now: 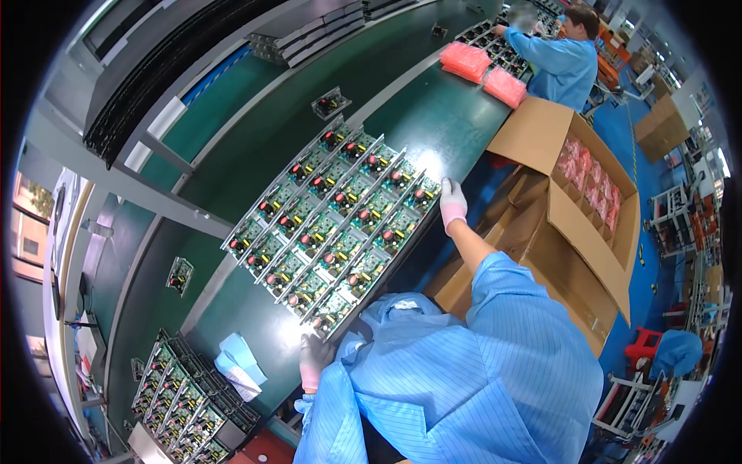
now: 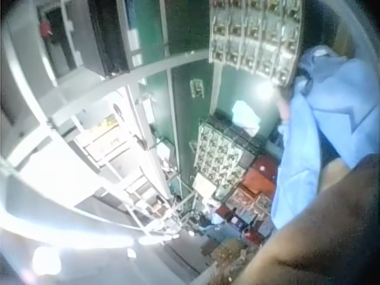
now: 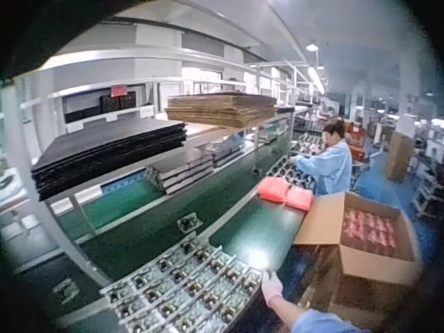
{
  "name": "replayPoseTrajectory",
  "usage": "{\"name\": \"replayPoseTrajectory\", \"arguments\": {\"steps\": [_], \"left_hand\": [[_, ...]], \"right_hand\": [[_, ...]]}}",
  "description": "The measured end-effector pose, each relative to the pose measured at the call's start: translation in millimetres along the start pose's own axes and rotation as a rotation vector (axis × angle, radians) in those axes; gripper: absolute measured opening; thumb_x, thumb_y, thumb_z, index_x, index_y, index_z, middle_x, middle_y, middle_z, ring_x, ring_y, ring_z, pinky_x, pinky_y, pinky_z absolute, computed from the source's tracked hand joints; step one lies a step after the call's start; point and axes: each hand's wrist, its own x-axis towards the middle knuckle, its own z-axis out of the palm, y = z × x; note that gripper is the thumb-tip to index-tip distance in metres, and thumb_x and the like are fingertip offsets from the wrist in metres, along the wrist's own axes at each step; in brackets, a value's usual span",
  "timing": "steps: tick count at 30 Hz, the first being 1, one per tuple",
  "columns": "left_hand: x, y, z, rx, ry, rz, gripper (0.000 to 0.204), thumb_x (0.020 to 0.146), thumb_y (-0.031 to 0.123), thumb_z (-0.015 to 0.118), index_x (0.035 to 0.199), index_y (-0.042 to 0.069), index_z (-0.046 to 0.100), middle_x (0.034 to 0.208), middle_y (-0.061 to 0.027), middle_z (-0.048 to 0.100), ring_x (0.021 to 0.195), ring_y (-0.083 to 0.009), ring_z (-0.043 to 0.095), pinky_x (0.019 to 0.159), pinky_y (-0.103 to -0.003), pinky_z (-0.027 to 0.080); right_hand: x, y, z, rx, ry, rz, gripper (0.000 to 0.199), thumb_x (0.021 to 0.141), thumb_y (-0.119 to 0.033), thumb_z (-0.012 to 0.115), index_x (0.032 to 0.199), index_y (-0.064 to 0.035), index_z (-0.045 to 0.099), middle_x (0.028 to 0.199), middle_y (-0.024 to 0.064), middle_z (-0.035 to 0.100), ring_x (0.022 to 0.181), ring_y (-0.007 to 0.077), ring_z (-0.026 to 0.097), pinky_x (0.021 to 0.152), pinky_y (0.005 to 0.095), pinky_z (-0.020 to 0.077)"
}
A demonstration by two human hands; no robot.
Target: Testing circuit boards by inserting them into a testing fixture and returning them to a conveyor belt.
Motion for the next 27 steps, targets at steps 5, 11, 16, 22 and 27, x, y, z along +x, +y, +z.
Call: {"name": "replayPoseTrajectory", "arguments": {"steps": [5,11,16,22,27], "left_hand": [[-25.3,16.2,29.1,-0.039,-0.044,-0.100,0.062,0.099,0.059,0.039,0.130,0.007,0.054,0.129,-0.0088,0.055,0.110,-0.0256,0.052,0.099,-0.038,0.038],[-26.9,23.1,36.7,-0.011,-0.083,-0.124,0.068,0.097,0.062,0.041,0.131,0.004,0.052,0.126,-0.0082,0.056,0.111,-0.0266,0.052,0.103,-0.039,0.033],[-32.8,21.3,54.7,0.072,0.001,-0.063,0.068,0.097,0.062,0.042,0.134,0.005,0.049,0.121,-0.0092,0.056,0.115,-0.0270,0.050,0.105,-0.039,0.030],[-27.7,14.7,59.4,0.151,-0.017,0.035,0.081,0.094,0.063,0.046,0.144,0.000,0.036,0.138,-0.0195,0.042,0.128,-0.0333,0.042,0.110,-0.044,0.027],[-26.9,2.2,41.3,0.098,-0.074,0.107,0.094,0.091,0.066,0.046,0.152,-0.003,0.025,0.154,-0.0271,0.026,0.140,-0.0388,0.031,0.115,-0.046,0.022]], "right_hand": [[4.5,1.3,-2.2,-0.013,0.021,0.010,0.051,0.099,-0.047,0.043,0.127,-0.0081,0.060,0.123,0.0132,0.066,0.112,0.0346,0.061,0.095,0.0354,0.0464],[-0.9,6.3,5.7,0.007,0.050,-0.021,0.049,0.099,-0.046,0.043,0.127,-0.0085,0.060,0.122,0.0123,0.067,0.110,0.0343,0.062,0.094,0.0351,0.0466],[-0.1,8.4,3.9,0.013,0.011,-0.031,0.049,0.099,-0.044,0.044,0.128,-0.0075,0.060,0.124,0.0124,0.066,0.113,0.0337,0.061,0.095,0.0344,0.0461],[4.0,18.3,14.2,-0.018,0.075,-0.109,0.055,0.099,-0.046,0.042,0.130,-0.0045,0.059,0.123,0.0174,0.066,0.112,0.0359,0.062,0.094,0.0372,0.0479],[17.3,42.1,19.6,-0.027,-0.036,-0.122,0.055,0.099,-0.044,0.045,0.133,-0.0026,0.055,0.128,0.0181,0.063,0.116,0.0358,0.060,0.098,0.0361,0.0458]]}}
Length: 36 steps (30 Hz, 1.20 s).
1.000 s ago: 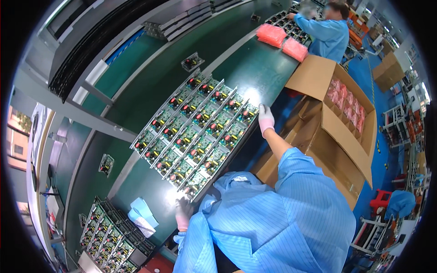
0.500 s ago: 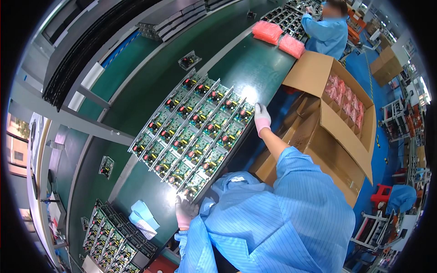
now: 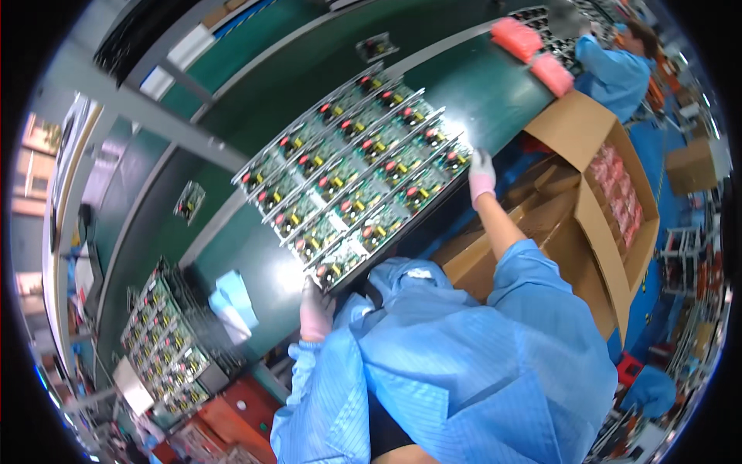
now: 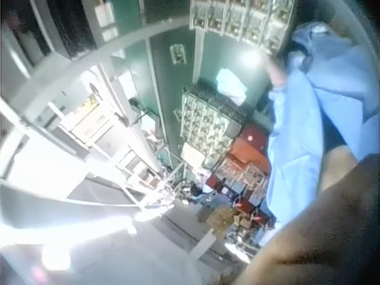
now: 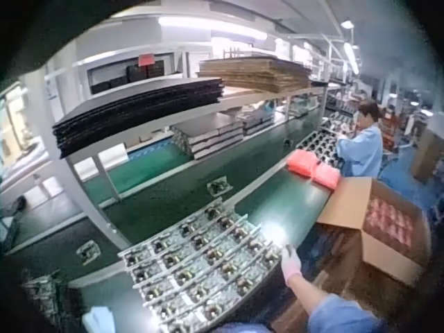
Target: Testing circuit boards by inserting them into a testing fixture and returning them to a conveyor belt.
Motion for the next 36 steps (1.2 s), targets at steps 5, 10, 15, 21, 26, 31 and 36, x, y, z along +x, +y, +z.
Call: {"name": "replayPoseTrajectory", "arguments": {"steps": [5,10,15,21,26,31,36], "left_hand": [[-7.0,0.5,5.6,0.007,0.032,-0.023,0.094,0.093,0.067,0.042,0.154,-0.001,0.021,0.158,-0.0277,0.019,0.146,-0.0401,0.022,0.118,-0.047,0.016],[-19.3,-4.7,14.1,-0.047,0.093,0.003,0.092,0.095,0.066,0.037,0.155,-0.001,0.016,0.160,-0.0271,0.012,0.150,-0.0409,0.012,0.119,-0.048,0.012],[-24.2,-18.3,17.2,-0.116,0.161,0.030,0.086,0.097,0.061,0.037,0.155,0.001,0.019,0.160,-0.0272,0.016,0.149,-0.0413,0.015,0.119,-0.048,0.013],[-29.1,-45.2,24.5,-0.072,0.305,0.144,0.073,0.101,0.052,0.041,0.153,0.003,0.028,0.156,-0.0247,0.026,0.146,-0.0405,0.024,0.117,-0.047,0.021],[-44.1,-67.6,24.6,-0.033,0.534,0.228,0.063,0.102,0.047,0.044,0.148,0.004,0.038,0.151,-0.0214,0.037,0.141,-0.0365,0.035,0.114,-0.045,0.028],[-65.5,-72.1,19.5,-0.003,0.623,0.288,0.058,0.102,0.045,0.044,0.143,0.004,0.044,0.146,-0.0189,0.043,0.137,-0.0332,0.040,0.113,-0.043,0.031],[-82.6,-78.1,16.8,0.040,0.644,0.316,0.053,0.103,0.043,0.044,0.139,0.003,0.050,0.142,-0.0165,0.049,0.133,-0.0298,0.045,0.111,-0.040,0.033]], "right_hand": [[4.3,-4.3,-8.5,0.011,-0.016,0.001,0.054,0.099,-0.039,0.049,0.138,-0.0021,0.049,0.131,0.0190,0.060,0.117,0.0353,0.059,0.098,0.0355,0.0451],[-14.5,-49.1,-31.9,0.018,0.120,-0.028,0.050,0.098,-0.029,0.051,0.140,-0.0017,0.047,0.139,0.0167,0.055,0.124,0.0324,0.054,0.104,0.0342,0.0409],[-41.3,-99.9,-28.2,-0.004,0.074,-0.525,0.044,0.097,-0.018,0.052,0.138,-0.0029,0.049,0.133,0.0172,0.057,0.120,0.0306,0.057,0.102,0.0355,0.0426],[-138.6,-132.2,0.1,0.196,-0.427,-0.776,0.037,0.088,-0.011,0.054,0.123,-0.0010,0.059,0.120,0.0163,0.064,0.107,0.0326,0.061,0.094,0.0384,0.0460],[-237.9,-133.5,-2.0,0.205,-1.237,-0.841,0.035,0.087,-0.014,0.058,0.121,-0.0077,0.064,0.109,0.0121,0.068,0.095,0.0321,0.062,0.087,0.0385,0.0469],[-284.8,-122.7,-0.1,0.312,-1.476,-0.970,0.031,0.093,-0.020,0.053,0.120,-0.0087,0.064,0.111,0.0074,0.070,0.097,0.0291,0.064,0.089,0.0377,0.0460],[-283.1,-113.3,4.1,0.086,-1.546,-1.062,0.030,0.096,-0.022,0.051,0.119,-0.0082,0.065,0.110,0.0067,0.070,0.100,0.0269,0.065,0.091,0.0366,0.0464]]}}
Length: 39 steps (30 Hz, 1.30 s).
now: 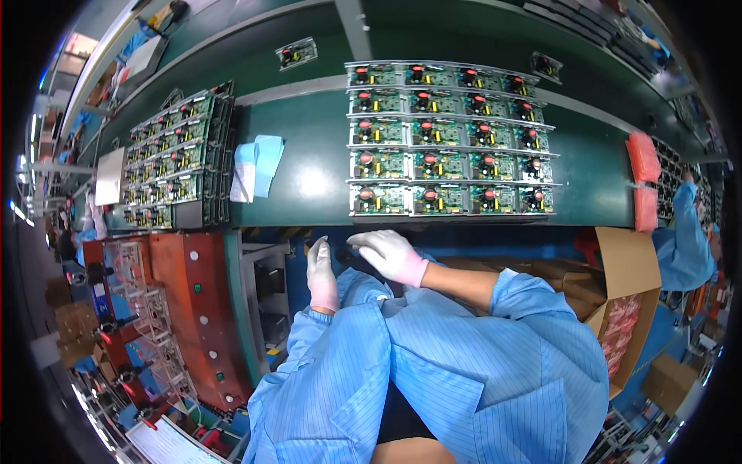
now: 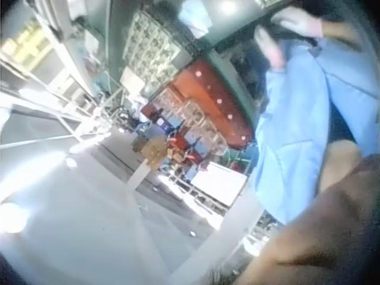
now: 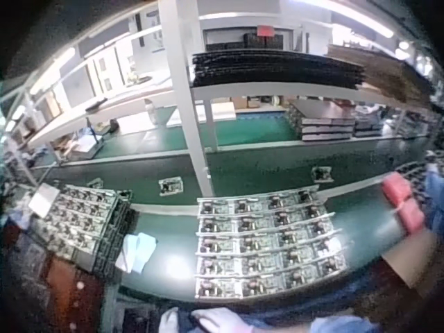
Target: Testing circuit boards by inserting them into a testing fixture and returning them to a conveyor belt.
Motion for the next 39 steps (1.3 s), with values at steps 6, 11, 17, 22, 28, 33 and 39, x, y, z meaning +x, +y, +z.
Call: {"name": "replayPoseTrajectory", "arguments": {"steps": [6,11,17,22,28,33,39], "left_hand": [[-3.1,-12.5,-26.6,-0.031,-0.023,0.024,0.051,0.103,0.041,0.044,0.136,0.003,0.053,0.138,-0.0156,0.053,0.130,-0.0277,0.048,0.110,-0.038,0.035],[4.7,-31.1,-72.4,-0.126,-0.092,0.068,0.050,0.103,0.040,0.044,0.135,0.003,0.054,0.136,-0.0166,0.055,0.129,-0.0277,0.050,0.110,-0.037,0.035],[11.1,-69.6,-175.9,-0.236,-0.044,0.109,0.046,0.103,0.037,0.045,0.131,0.002,0.057,0.132,-0.0166,0.058,0.126,-0.0276,0.053,0.109,-0.036,0.037],[19.0,-104.6,-258.9,-0.292,0.054,0.116,0.043,0.102,0.034,0.046,0.128,0.002,0.060,0.130,-0.0152,0.060,0.122,-0.0268,0.055,0.106,-0.035,0.040],[14.2,-129.2,-318.0,-0.346,0.171,0.142,0.041,0.102,0.032,0.047,0.124,0.001,0.061,0.126,-0.0129,0.062,0.116,-0.0250,0.057,0.103,-0.035,0.042],[13.0,-123.2,-326.1,-0.410,0.175,0.122,0.039,0.102,0.030,0.047,0.123,0.001,0.062,0.123,-0.0113,0.064,0.114,-0.0236,0.058,0.102,-0.033,0.043],[21.9,-96.4,-328.2,-0.366,0.190,0.177,0.036,0.103,0.028,0.048,0.122,0.000,0.062,0.122,-0.0114,0.064,0.112,-0.0218,0.059,0.099,-0.031,0.044]], "right_hand": [[-5.0,-3.3,5.4,-0.011,-0.004,0.116,0.031,0.098,-0.025,0.048,0.118,-0.0070,0.064,0.115,0.0076,0.069,0.103,0.0277,0.065,0.093,0.0361,0.0475],[1.2,-22.9,48.8,-0.038,-0.052,0.201,0.032,0.098,-0.025,0.049,0.119,-0.0062,0.064,0.116,0.0076,0.069,0.103,0.0280,0.066,0.093,0.0355,0.0480],[32.1,-85.0,160.0,0.007,-0.235,0.180,0.033,0.097,-0.026,0.048,0.119,-0.0063,0.064,0.117,0.0080,0.069,0.104,0.0284,0.065,0.093,0.0353,0.0486],[75.9,-136.8,238.2,0.101,-0.251,0.207,0.033,0.097,-0.025,0.049,0.119,-0.0051,0.063,0.116,0.0076,0.069,0.103,0.0260,0.066,0.091,0.0327,0.0494],[150.9,-157.0,265.6,0.358,-0.177,0.322,0.035,0.099,-0.017,0.046,0.129,-0.0011,0.056,0.108,0.0141,0.065,0.092,0.0202,0.063,0.083,0.0297,0.0507],[261.9,-145.0,249.3,0.240,0.032,0.327,0.042,0.097,-0.026,0.050,0.133,-0.0032,0.052,0.099,0.0116,0.063,0.080,0.0151,0.058,0.070,0.0270,0.0501],[375.5,-116.3,237.7,-0.049,0.162,0.179,0.046,0.096,-0.036,0.052,0.129,-0.0036,0.053,0.108,0.0173,0.067,0.087,0.0318,0.065,0.077,0.0388,0.0517]]}}
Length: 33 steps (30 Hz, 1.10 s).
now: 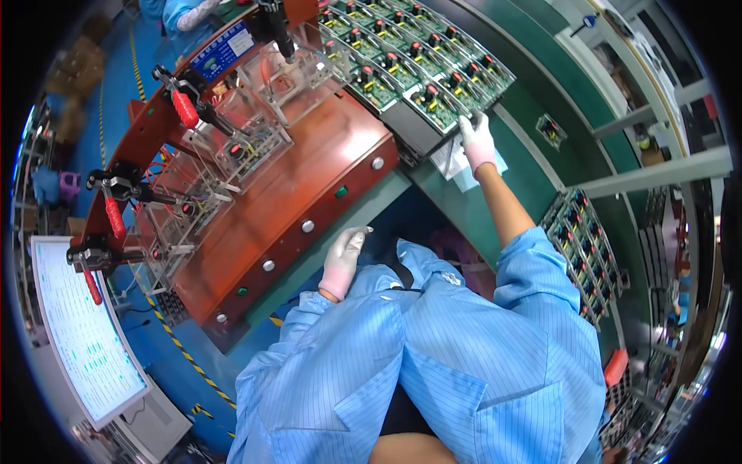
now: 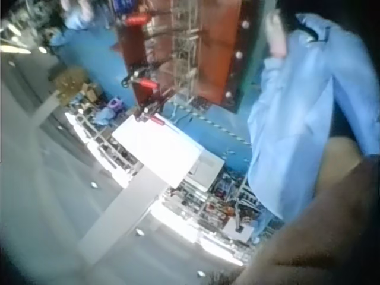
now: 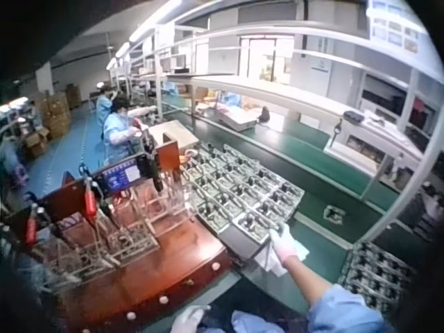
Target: Testing circuit boards by inserting them into a testing fixture and returning them to a conveyor belt.
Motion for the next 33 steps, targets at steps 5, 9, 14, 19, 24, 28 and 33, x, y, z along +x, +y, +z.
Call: {"name": "replayPoseTrajectory", "arguments": {"steps": [5,9,14,19,24,28,33], "left_hand": [[21.6,26.0,18.9,0.025,0.106,0.076,0.034,0.104,0.026,0.047,0.122,0.002,0.062,0.120,-0.0096,0.065,0.110,-0.0197,0.060,0.096,-0.029,0.045],[33.4,50.0,31.5,0.234,0.146,0.093,0.035,0.101,0.030,0.050,0.122,0.005,0.064,0.124,-0.0082,0.064,0.113,-0.0226,0.059,0.101,-0.033,0.043],[51.5,66.3,51.8,0.728,0.251,0.467,0.043,0.095,0.035,0.055,0.129,0.009,0.060,0.137,-0.0086,0.057,0.126,-0.0288,0.052,0.109,-0.040,0.037],[74.7,63.6,48.3,1.093,0.435,0.531,0.058,0.090,0.040,0.057,0.140,0.011,0.051,0.148,-0.0110,0.046,0.137,-0.0318,0.040,0.115,-0.044,0.027],[111.3,59.3,37.3,1.224,0.592,0.349,0.066,0.090,0.041,0.057,0.147,0.011,0.042,0.152,-0.0121,0.041,0.141,-0.0310,0.036,0.117,-0.044,0.024],[144.5,62.1,31.0,1.188,0.625,0.337,0.067,0.089,0.043,0.057,0.146,0.011,0.043,0.152,-0.0111,0.041,0.142,-0.0310,0.034,0.118,-0.045,0.021],[157.4,62.1,34.7,1.160,0.702,0.357,0.067,0.089,0.045,0.057,0.146,0.011,0.044,0.153,-0.0102,0.041,0.143,-0.0306,0.033,0.118,-0.045,0.020]], "right_hand": [[40.8,-0.2,-3.2,-0.326,-0.182,-0.179,0.040,0.096,-0.037,0.052,0.120,-0.0058,0.059,0.105,0.0207,0.069,0.095,0.0418,0.065,0.081,0.0439,0.0507],[34.3,-14.4,-26.1,-0.171,-0.182,-0.174,0.030,0.097,-0.032,0.052,0.108,-0.0075,0.065,0.095,0.0184,0.070,0.085,0.0385,0.066,0.075,0.0423,0.0506],[13.8,-51.9,-28.9,-0.095,-0.408,-0.374,0.024,0.096,-0.024,0.056,0.107,-0.0053,0.066,0.080,0.0091,0.067,0.062,0.0182,0.059,0.061,0.0297,0.0477],[7.0,-81.5,60.8,-0.130,-0.743,-0.610,0.027,0.095,-0.030,0.052,0.105,-0.0089,0.066,0.086,0.0152,0.070,0.077,0.0376,0.064,0.071,0.0425,0.0491],[24.2,-92.1,137.9,-0.002,-0.796,-0.711,0.036,0.095,-0.029,0.049,0.124,-0.0111,0.059,0.105,0.0150,0.070,0.088,0.0371,0.066,0.080,0.0408,0.0509],[40.6,-105.6,150.2,0.045,-0.894,-0.604,0.040,0.094,-0.028,0.049,0.130,-0.0111,0.055,0.113,0.0129,0.070,0.091,0.0366,0.066,0.082,0.0401,0.0513],[56.1,-98.0,142.7,0.024,-1.166,-0.473,0.043,0.095,-0.023,0.050,0.136,-0.0085,0.050,0.112,0.0141,0.067,0.085,0.0236,0.064,0.077,0.0332,0.0528]]}}
